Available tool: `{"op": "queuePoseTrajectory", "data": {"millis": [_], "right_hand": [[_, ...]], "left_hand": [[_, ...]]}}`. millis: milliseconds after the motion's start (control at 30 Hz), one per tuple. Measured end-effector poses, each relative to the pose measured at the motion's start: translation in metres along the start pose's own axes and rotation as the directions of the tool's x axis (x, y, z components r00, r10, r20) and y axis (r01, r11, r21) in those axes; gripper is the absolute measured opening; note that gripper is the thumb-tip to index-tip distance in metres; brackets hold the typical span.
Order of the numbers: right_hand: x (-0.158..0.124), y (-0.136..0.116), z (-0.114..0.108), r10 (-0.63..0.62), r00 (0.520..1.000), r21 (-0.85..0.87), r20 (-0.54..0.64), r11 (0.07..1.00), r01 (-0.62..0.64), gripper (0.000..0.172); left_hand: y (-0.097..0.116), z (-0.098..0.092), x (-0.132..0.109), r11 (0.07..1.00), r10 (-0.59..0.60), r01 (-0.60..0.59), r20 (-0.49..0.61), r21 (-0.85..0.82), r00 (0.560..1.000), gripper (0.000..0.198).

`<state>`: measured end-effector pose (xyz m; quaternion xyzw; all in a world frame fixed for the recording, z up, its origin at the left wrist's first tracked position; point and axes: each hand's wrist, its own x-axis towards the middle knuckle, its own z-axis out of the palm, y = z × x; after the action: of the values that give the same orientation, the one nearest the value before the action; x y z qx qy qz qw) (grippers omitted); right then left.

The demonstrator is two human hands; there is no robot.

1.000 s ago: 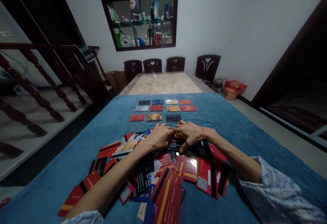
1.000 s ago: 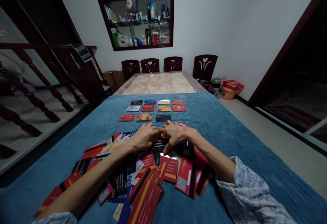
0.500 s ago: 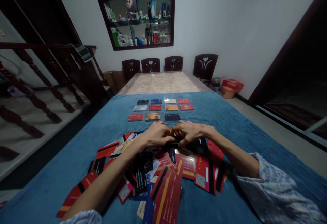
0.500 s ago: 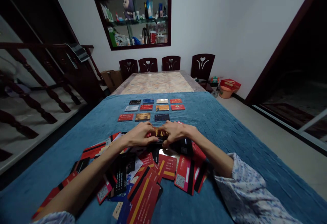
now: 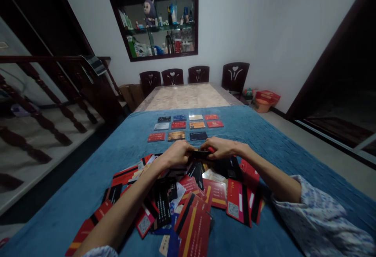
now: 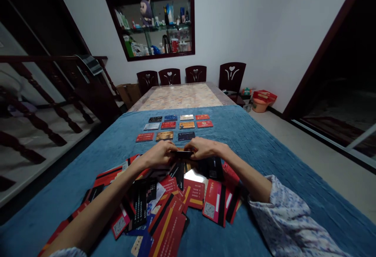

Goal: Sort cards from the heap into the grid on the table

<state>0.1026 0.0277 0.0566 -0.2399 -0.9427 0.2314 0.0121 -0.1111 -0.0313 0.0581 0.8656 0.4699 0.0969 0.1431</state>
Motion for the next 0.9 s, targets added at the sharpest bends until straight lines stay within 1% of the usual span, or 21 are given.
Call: {"op": "queuePoseTrajectory", "data": {"millis": [133,267,400,467,533,633,700,767,833,900], "right_hand": [[0.001,0.001,0.0,0.051,0.999,-0.021,-0.009,0.998,-0.051,0.017],[0.001,0.002,-0.002,0.069,0.997,-0.055,-0.022,0.996,-0.07,0.012],[0.002,0.003,-0.002,0.08,0.995,-0.095,-0.055,0.992,-0.085,0.008],[0.001,0.004,-0.003,0.064,0.992,-0.104,-0.109,0.992,-0.075,0.007],[0.001,0.005,-0.004,0.043,0.979,-0.083,-0.2,0.995,-0.061,0.008],[0.002,0.006,-0.006,0.036,0.946,0.044,-0.324,0.999,-0.023,0.009],[0.002,0.006,-0.006,0.033,0.929,0.144,-0.368,0.989,0.023,0.011],[0.003,0.004,-0.006,0.019,0.913,0.203,-0.407,0.977,0.07,0.012],[0.003,0.002,-0.005,-0.003,0.894,0.216,-0.447,0.97,0.112,0.012],[0.003,0.0,-0.005,-0.033,0.874,0.181,-0.485,0.974,0.137,0.011]], "left_hand": [[-0.001,0.002,0.002,0.999,-0.016,0.017,-0.033,0.03,0.999,0.022],[-0.002,0.004,0.002,0.999,-0.034,0.034,-0.067,-0.006,0.997,0.023],[-0.004,0.005,0.003,0.998,-0.048,0.046,-0.074,-0.032,0.996,0.023],[-0.006,0.006,0.004,0.998,-0.053,0.049,-0.081,-0.047,0.995,0.023],[-0.007,0.007,0.005,0.998,-0.052,0.047,-0.101,-0.051,0.993,0.021],[-0.01,0.009,0.007,0.999,-0.033,0.031,-0.146,-0.015,0.989,0.017],[-0.011,0.01,0.007,1.0,-0.02,0.022,-0.162,0.007,0.987,0.018],[-0.011,0.01,0.008,1.0,-0.019,0.021,-0.166,0.012,0.986,0.019],[-0.01,0.009,0.007,1.0,-0.019,0.021,-0.168,0.006,0.986,0.02],[-0.009,0.007,0.006,1.0,-0.028,0.026,-0.174,-0.01,0.984,0.022]]}}
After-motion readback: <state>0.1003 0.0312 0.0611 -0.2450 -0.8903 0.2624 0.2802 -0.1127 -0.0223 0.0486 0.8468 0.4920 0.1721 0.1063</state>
